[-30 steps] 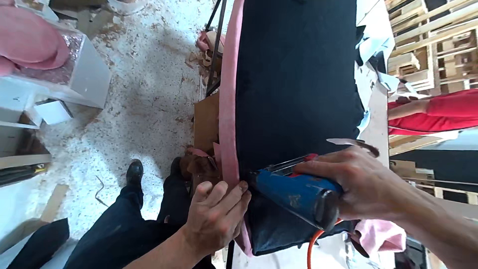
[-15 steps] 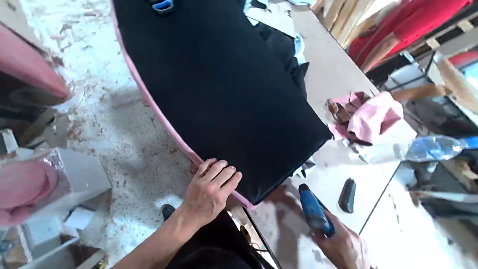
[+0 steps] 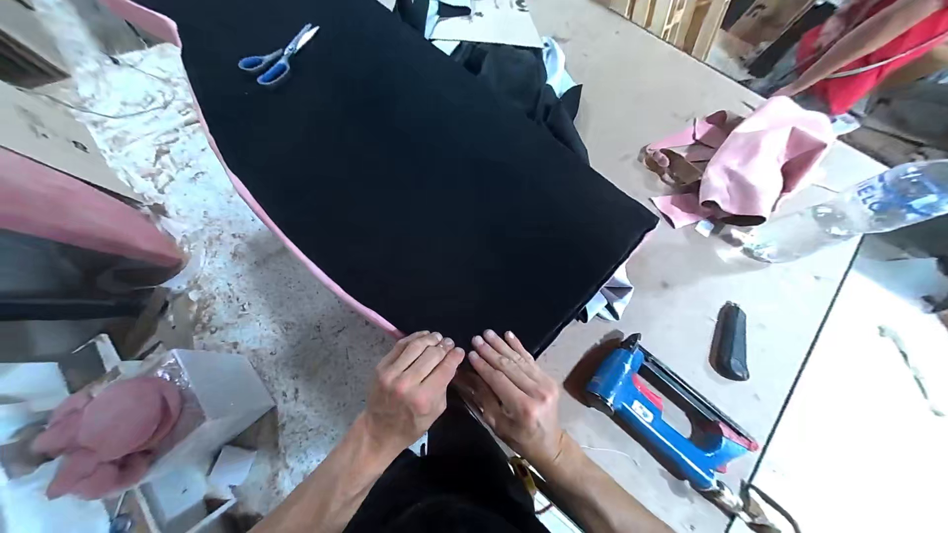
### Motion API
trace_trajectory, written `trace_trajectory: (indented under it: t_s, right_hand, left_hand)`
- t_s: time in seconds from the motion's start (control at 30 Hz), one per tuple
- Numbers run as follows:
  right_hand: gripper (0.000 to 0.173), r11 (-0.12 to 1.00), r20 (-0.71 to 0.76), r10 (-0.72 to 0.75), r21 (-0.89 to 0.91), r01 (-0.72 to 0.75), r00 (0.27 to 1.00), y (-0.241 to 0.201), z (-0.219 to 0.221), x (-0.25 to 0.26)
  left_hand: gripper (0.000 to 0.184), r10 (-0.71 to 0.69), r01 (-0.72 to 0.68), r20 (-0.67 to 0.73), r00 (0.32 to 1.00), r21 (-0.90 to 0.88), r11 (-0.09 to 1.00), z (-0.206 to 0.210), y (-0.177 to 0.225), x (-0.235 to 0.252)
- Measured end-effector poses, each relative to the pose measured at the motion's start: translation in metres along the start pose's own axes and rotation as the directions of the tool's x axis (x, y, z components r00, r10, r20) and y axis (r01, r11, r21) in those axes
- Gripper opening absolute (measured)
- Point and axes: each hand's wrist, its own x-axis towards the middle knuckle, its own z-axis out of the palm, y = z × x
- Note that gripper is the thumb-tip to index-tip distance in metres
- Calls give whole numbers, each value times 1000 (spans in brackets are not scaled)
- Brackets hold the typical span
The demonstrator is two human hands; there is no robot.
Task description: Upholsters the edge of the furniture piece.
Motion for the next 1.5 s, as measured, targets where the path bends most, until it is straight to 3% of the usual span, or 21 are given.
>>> trace_trajectory:
  t_s: [0.13, 0.23, 0.37, 0.5, 0.73, 0.93, 1.07, 1.17, 1.27, 1.33, 1.4, 1.43, 1.5]
  right_hand:
    - [15, 999, 34, 39, 25, -40, 999, -5, -15, 8]
    - [30, 986, 101, 166, -33, -163, 981, -13, -32, 11]
    - [25, 967, 13, 234, -106, -231, 972, -16, -30, 13]
    - [12, 984, -2, 122, -128, -121, 992, -11, -19, 7]
    - [18, 987, 157, -80, -122, 100, 984, 3, -29, 2]
    - [17, 985, 188, -174, 18, 174, 967, 19, -25, 0]
    - [21, 990, 338, -132, 7, 138, 932, 18, -31, 1]
    - [21, 1000, 425, -16, 17, 10, 905, 15, -68, 0]
    - [23, 942, 203, 310, -195, -272, 929, 11, -149, -28]
    - [52, 760, 186, 579, -475, -444, 793, 27, -184, -61]
    - [87, 623, 219, 723, -614, -484, 655, 51, -198, -104]
    - [95, 616, 231, 728, -634, -468, 645, 65, -200, -120]
    - [94, 696, 316, 664, -592, -406, 678, 91, -207, -131]
  left_hand:
    - [17, 22, -23, 14, 1000, 46, 999, -12, 5, 14]
    - [13, 98, -102, 61, 993, 60, 993, -25, 4, 32]
    - [9, 177, -178, 52, 983, 30, 984, -26, -1, 41]
    - [10, 192, -193, 42, 981, 42, 980, -29, -1, 37]
    - [21, 191, -207, 213, 958, 55, 977, -24, 5, 29]
    - [18, 63, -66, 83, 995, 27, 997, 1, 3, 3]
    - [15, -67, 68, 23, 997, -35, 997, 4, 15, -3]
    - [15, -109, 109, 14, 994, -36, 993, 2, 22, -3]
    - [15, -143, 143, 14, 990, -59, 988, 3, 25, -4]
    - [15, -183, 185, 42, 982, -59, 981, 7, 25, -6]
    - [16, -214, 218, 74, 974, -48, 975, 15, 23, -11]
    - [17, -231, 235, 84, 969, -39, 971, 21, 22, -14]
    - [24, -275, 277, 109, 955, -6, 961, 30, 22, -21]
